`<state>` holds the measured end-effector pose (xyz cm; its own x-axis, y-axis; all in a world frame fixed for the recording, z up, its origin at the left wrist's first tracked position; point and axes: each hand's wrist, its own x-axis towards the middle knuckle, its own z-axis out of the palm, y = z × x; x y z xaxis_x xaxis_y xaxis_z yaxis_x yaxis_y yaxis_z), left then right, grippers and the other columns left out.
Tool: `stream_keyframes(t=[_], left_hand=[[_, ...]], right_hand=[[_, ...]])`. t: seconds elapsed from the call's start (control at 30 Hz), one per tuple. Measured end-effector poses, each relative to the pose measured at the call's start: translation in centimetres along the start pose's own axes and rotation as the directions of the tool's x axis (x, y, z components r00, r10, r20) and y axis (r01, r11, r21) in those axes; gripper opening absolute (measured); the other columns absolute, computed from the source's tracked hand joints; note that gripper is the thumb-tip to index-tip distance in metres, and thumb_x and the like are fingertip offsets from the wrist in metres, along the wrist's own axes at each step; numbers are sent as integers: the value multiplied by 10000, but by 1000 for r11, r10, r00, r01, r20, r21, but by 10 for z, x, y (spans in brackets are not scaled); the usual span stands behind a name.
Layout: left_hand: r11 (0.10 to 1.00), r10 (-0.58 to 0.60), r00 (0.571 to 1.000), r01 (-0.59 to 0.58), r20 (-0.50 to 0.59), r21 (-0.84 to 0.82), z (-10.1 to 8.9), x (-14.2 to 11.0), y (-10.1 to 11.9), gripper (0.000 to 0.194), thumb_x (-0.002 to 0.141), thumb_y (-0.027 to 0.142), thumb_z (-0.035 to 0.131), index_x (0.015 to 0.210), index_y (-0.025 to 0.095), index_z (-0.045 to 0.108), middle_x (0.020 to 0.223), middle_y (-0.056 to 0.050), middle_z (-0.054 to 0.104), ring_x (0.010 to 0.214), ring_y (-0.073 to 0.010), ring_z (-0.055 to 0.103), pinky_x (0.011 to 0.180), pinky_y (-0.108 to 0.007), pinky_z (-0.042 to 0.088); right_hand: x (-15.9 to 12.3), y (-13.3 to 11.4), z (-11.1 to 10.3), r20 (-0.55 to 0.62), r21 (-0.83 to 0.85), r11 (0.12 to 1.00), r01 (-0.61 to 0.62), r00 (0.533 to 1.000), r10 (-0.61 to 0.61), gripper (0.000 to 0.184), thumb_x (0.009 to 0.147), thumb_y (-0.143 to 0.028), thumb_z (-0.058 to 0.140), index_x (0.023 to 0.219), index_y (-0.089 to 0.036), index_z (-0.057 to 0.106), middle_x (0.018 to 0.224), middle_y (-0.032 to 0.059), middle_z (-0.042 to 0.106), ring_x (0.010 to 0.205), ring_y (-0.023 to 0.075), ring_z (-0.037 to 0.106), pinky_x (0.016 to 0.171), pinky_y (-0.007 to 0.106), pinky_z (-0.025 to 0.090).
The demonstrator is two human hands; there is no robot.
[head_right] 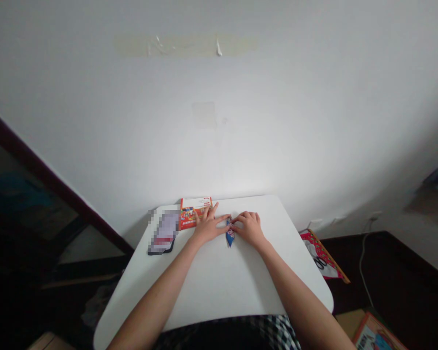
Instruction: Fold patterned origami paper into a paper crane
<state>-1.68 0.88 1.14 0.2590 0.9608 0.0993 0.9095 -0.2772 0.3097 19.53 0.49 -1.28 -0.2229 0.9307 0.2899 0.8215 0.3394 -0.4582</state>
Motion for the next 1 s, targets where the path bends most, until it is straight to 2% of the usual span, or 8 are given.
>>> stream_keyframes(t=[0.17,0.33,0.63,0.77,0.9,1.0], left_hand=[[1000,2,1000,-2,-1,13,3,0,0,542,867,722,580,1396,608,543,1737,94,201,1590,-429,146,1178,-785,-95],[1000,-4,999,4,-45,0,3,-1,1,430,933,657,525,1357,610,583,1716,118,258,1583,-409,180,1196,-774,-83],[999,-39,988,37,-146,-20,4,-1,12,373,898,616,623,1253,541,705,1681,96,348,1551,-444,246,1229,-771,-18],[999,-44,991,40,-128,-32,2,0,12,379,875,611,659,1241,533,714,1673,90,369,1540,-436,277,1228,-775,-3],[999,-39,994,36,-103,-36,0,0,10,444,845,611,694,1275,504,705,1665,70,393,1545,-413,272,1255,-724,35],[999,-29,997,27,-72,-33,-1,-1,8,497,839,650,678,1311,497,684,1687,54,354,1558,-421,244,1255,-714,59]], right_hand=[[0,-1,-1,-6,-7,1000,7,1000,-7,227,908,-497,714,1086,-375,787,1129,44,697,1143,260,568,1087,463,336],[1,2,2,-16,-13,1000,23,1000,-23,202,919,-466,708,1078,-378,795,1121,41,698,1124,249,579,1072,447,351],[0,-1,1,-14,-46,999,25,1000,-26,145,942,-412,687,1026,-356,791,1120,41,688,1129,255,565,1088,466,342],[-1,-3,1,-25,-62,998,25,999,-27,143,944,-411,686,992,-328,792,1106,52,685,1119,259,559,1077,460,348],[0,-3,0,-14,-90,995,36,999,-38,146,940,-417,689,986,-328,795,1102,55,680,1105,254,559,1046,442,367],[2,-2,-1,6,-91,995,38,999,-38,146,942,-416,687,989,-329,794,1108,56,679,1102,256,557,1037,442,372]])
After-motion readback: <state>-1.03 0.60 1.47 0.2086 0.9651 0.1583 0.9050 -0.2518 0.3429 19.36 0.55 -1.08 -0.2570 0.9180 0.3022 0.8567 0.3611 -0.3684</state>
